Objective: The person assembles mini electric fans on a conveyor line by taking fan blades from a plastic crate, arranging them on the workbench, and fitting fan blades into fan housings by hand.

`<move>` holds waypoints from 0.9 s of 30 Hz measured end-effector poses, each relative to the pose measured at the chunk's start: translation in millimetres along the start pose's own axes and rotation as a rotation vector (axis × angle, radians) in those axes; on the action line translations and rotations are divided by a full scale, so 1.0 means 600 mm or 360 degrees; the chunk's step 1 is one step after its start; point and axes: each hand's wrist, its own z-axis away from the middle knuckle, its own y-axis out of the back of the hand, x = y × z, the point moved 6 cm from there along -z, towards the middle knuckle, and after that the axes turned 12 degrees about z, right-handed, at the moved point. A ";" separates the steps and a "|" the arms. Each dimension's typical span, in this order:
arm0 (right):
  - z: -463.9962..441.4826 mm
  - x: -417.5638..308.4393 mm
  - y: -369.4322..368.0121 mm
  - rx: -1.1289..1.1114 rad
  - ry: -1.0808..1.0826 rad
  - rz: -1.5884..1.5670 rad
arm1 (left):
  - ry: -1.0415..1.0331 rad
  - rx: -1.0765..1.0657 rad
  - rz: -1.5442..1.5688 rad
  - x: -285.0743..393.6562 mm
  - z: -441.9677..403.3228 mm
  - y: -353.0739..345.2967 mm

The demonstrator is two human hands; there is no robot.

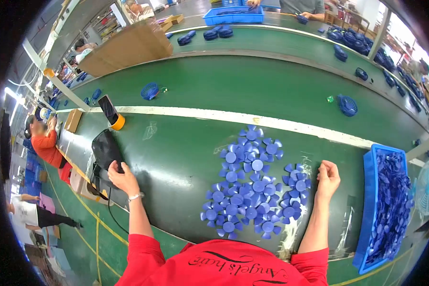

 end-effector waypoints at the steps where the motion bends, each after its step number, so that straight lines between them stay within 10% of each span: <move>1: 0.003 -0.003 -0.007 -0.0002 -0.0024 -0.0033 | 0.0092 -0.0082 0.0200 0.017 0.008 -0.007; 7: 0.006 -0.005 -0.011 -0.0054 0.0058 0.0105 | 0.0620 -0.1127 0.1136 0.185 0.110 -0.122; 20: 0.085 -0.089 -0.139 -0.0152 0.0293 0.0305 | -0.0679 -0.2003 0.1414 0.441 0.265 -0.178; 27: 0.057 -0.082 -0.135 -0.0260 0.0199 0.0110 | 0.0500 -0.1343 0.1770 0.340 0.229 -0.204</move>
